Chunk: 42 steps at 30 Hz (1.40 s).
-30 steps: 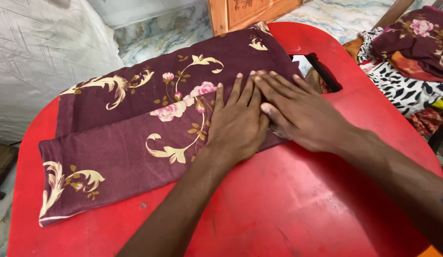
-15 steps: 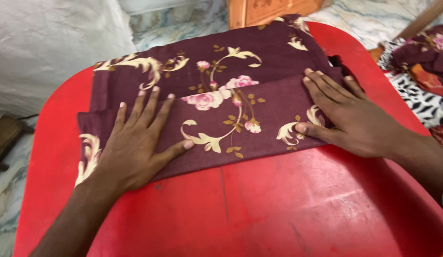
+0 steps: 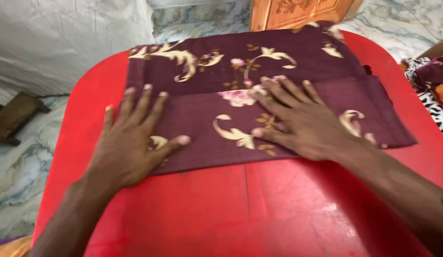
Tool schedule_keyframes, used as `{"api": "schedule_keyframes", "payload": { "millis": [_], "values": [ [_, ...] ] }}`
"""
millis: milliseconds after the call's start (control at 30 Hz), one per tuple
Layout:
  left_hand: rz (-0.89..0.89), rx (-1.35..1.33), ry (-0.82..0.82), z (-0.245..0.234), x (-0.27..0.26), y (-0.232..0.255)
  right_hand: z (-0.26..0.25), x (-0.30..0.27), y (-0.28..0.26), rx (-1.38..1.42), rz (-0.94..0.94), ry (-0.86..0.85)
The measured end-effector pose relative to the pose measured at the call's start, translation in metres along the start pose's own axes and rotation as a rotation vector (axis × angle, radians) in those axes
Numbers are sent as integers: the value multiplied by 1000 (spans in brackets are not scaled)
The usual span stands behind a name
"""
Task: The person folds multiple pieces of patterned fabric on a red table, smoothing and aligning edges before stacking them on a nearby bed. The person handles each piece one at a time, unfolding, folding, and placing the finished items in a growing stack.
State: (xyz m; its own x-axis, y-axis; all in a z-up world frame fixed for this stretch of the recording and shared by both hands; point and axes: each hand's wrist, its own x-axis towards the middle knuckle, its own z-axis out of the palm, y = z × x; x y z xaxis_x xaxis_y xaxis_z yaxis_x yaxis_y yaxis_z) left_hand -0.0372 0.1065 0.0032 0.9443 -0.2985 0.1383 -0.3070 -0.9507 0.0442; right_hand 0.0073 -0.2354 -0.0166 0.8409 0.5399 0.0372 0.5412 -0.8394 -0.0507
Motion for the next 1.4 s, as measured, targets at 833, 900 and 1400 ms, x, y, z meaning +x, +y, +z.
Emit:
{"api": "schedule_keyframes", "payload": {
  "millis": [833, 900, 1400],
  "values": [
    [-890, -523, -2, -52, -89, 5, -49, 182, -183, 563, -205, -172],
    [-894, -554, 17, -53, -100, 9, -47, 188, -181, 638, -207, -235],
    [-953, -1291, 406, -35, -112, -2, -20, 194, -171, 1171, -30, -158]
  ]
}}
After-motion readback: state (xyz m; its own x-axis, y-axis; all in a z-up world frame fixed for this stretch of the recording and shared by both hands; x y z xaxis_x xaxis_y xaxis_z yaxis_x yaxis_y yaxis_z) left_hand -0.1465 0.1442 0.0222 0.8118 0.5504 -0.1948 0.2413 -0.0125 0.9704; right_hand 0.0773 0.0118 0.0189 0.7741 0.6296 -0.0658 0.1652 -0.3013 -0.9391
